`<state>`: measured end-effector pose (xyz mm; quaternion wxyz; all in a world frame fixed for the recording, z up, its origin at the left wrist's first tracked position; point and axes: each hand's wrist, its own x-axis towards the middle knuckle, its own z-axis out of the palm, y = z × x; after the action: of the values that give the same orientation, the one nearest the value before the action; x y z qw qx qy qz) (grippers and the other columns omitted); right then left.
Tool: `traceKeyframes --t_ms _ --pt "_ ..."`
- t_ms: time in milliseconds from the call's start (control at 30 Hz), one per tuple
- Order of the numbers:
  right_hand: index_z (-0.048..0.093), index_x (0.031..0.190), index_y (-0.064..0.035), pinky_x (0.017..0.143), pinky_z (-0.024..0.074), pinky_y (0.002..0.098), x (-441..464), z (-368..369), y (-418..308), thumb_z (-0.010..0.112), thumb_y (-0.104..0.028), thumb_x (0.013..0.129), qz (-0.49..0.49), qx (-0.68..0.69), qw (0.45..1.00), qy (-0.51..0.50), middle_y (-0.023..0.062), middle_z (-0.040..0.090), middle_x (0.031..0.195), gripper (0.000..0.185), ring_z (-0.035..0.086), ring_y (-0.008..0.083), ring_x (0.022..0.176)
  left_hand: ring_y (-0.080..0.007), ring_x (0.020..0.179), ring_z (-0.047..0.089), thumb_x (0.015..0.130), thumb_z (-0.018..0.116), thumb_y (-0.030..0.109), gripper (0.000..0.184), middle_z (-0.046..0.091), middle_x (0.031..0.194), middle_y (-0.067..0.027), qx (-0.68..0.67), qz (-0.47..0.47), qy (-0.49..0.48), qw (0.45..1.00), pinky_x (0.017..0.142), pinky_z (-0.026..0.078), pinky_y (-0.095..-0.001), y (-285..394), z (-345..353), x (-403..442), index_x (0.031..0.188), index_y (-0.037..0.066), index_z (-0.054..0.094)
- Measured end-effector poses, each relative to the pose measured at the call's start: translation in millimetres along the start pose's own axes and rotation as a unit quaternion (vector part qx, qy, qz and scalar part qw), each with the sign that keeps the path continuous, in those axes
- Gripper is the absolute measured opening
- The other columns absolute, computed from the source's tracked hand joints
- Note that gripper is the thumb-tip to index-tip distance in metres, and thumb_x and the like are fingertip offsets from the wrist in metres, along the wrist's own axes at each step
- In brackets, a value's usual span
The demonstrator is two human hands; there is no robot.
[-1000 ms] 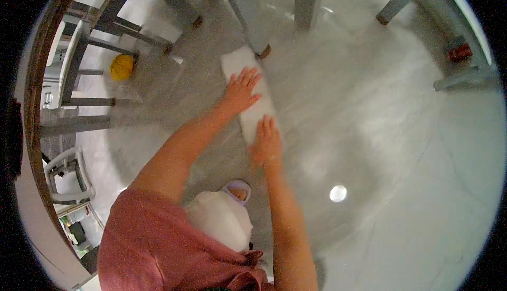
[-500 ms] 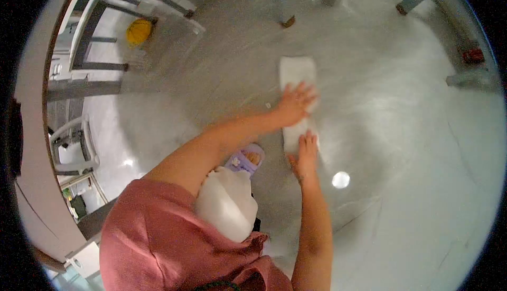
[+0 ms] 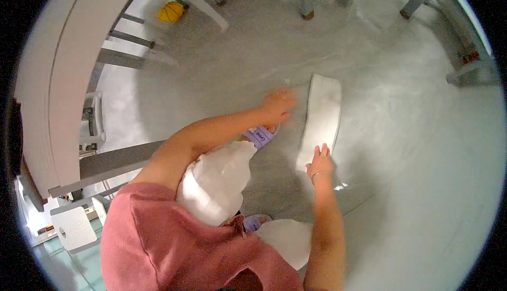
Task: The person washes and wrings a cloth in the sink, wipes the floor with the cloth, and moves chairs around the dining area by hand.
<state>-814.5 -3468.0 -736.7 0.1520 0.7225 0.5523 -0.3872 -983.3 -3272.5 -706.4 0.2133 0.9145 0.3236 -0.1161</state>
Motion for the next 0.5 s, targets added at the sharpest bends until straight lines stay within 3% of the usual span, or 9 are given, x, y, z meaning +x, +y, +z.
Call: traceKeyframes --t_ms 67,133,167,233,300,367,500 --pt "0.022 0.139 -0.009 0.103 0.0333 0.0349 10 -5 3 0.068 -0.028 0.075 0.005 -0.031 0.999 -0.004 0.0115 0.01 0.146 0.081 0.017 0.0288 0.134 -0.0338 0.128 0.03 0.074 0.061 0.018 0.052 0.034 0.138 -0.0139 -0.008 -0.012 -0.011 1.0 0.104 0.023 -0.0514 0 -13 -3 0.125 0.011 0.047" --pt "0.02 0.14 -0.0099 0.103 0.0339 0.0341 14 2 6 0.071 -0.025 0.073 0.008 -0.069 0.998 0.002 0.0097 0.008 0.147 0.085 0.017 0.0282 0.134 -0.0355 0.125 0.034 0.074 0.059 0.016 0.051 0.036 0.135 -0.0166 0.051 0.053 -0.141 0.987 0.104 0.026 -0.0481 8 -19 -14 0.123 0.008 0.048" --pt "0.02 0.14 -0.0099 0.103 0.0339 0.0341 9 10 6 0.071 -0.025 0.073 0.005 -0.068 0.998 -0.003 0.0097 0.008 0.147 0.085 0.017 0.0282 0.134 -0.0355 0.125 0.034 0.074 0.059 0.016 0.051 0.036 0.135 -0.0166 0.049 0.049 -0.146 0.987 0.104 0.026 -0.0481 12 -11 -22 0.123 0.008 0.048" --pt "0.016 0.141 -0.0105 0.103 0.0325 0.0317 8 -2 6 0.069 -0.024 0.074 0.003 -0.06 0.998 -0.017 0.0108 0.003 0.147 0.086 0.017 0.0272 0.135 -0.0369 0.114 0.042 0.077 0.059 0.024 0.043 0.049 0.116 -0.0185 0.109 0.204 -0.106 0.967 0.096 0.034 -0.0456 20 5 -9 0.113 0.0 0.054" --pt "0.018 0.14 -0.0097 0.104 0.0322 0.0322 0 -7 -5 0.07 -0.023 0.073 0.0 -0.049 0.999 -0.013 0.0116 0.003 0.147 0.086 0.017 0.0281 0.134 -0.0379 0.124 0.033 0.075 0.059 0.019 0.057 0.034 0.133 -0.0236 -0.048 0.159 -0.105 0.98 0.104 0.027 -0.0475 34 26 5 0.127 0.001 0.042" --pt "0.019 0.14 -0.0089 0.104 0.032 0.0327 -8 1 -15 0.07 -0.021 0.073 -0.007 -0.036 0.999 -0.03 0.0125 0.002 0.147 0.086 0.017 0.029 0.134 -0.037 0.128 0.028 0.077 0.059 0.024 0.061 0.029 0.136 -0.0246 -0.042 0.193 0.027 0.98 0.105 0.025 -0.0472 39 60 20 0.129 -0.001 0.037" --pt "0.021 0.139 -0.0051 0.104 0.0312 0.0349 4 9 -12 0.072 -0.021 0.07 0.013 -0.026 0.999 0.019 0.0178 0.007 0.146 0.087 0.018 0.0335 0.133 -0.0358 0.131 0.021 0.079 0.058 0.029 0.064 0.025 0.14 -0.022 -0.07 0.137 0.116 0.981 0.107 0.02 -0.0463 63 96 73 0.13 -0.003 0.034"
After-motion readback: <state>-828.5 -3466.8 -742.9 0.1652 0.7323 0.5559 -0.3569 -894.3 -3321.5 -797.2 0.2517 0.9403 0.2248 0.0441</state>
